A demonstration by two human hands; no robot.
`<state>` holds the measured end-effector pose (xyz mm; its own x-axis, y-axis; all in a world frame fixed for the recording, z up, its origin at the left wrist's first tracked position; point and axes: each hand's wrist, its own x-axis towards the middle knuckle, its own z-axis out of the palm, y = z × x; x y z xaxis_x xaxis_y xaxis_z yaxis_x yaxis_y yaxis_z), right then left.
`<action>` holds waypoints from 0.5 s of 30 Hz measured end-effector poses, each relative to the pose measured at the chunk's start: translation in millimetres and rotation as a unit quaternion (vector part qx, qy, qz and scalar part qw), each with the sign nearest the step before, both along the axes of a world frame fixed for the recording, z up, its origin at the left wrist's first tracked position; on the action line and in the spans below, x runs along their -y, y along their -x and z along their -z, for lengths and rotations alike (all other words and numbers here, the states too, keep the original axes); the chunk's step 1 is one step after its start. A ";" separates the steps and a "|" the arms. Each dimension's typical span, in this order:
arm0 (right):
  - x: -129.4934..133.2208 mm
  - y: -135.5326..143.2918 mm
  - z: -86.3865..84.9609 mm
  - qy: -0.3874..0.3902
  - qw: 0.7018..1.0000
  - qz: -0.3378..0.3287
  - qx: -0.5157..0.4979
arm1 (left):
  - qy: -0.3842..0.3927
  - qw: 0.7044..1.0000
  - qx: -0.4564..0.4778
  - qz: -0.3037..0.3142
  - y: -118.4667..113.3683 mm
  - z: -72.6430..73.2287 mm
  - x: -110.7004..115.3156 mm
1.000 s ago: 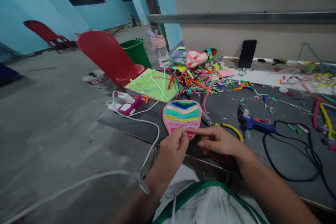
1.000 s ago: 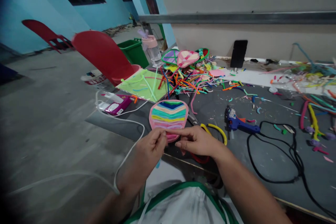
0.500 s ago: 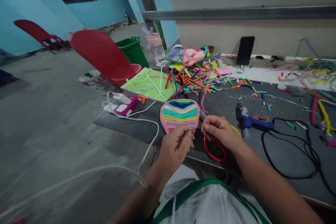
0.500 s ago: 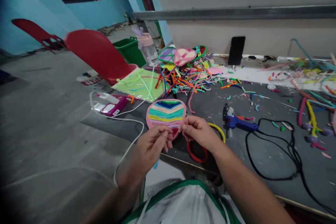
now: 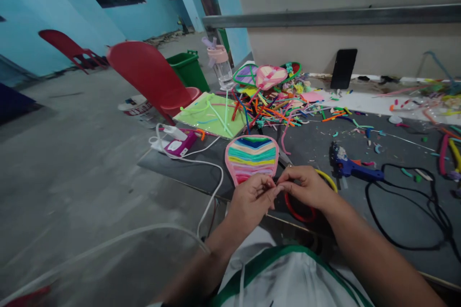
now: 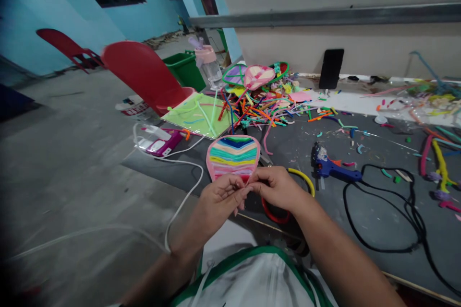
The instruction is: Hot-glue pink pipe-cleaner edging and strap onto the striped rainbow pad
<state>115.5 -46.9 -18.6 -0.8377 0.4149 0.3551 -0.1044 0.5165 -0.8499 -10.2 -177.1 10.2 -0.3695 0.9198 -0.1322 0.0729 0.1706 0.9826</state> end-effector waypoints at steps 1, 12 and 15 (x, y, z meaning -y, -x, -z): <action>-0.2 0.1 2.3 -0.035 0.999 0.004 -0.001 | 0.006 1.000 -0.008 -0.002 1.1 1.3 1.2; 2.4 -5.8 -0.3 0.182 0.979 -0.089 0.006 | -0.027 0.954 0.259 0.149 0.9 13.0 22.4; -3.9 -6.2 1.5 0.270 0.962 -0.021 -0.024 | -0.038 0.974 0.211 0.068 23.6 9.8 36.3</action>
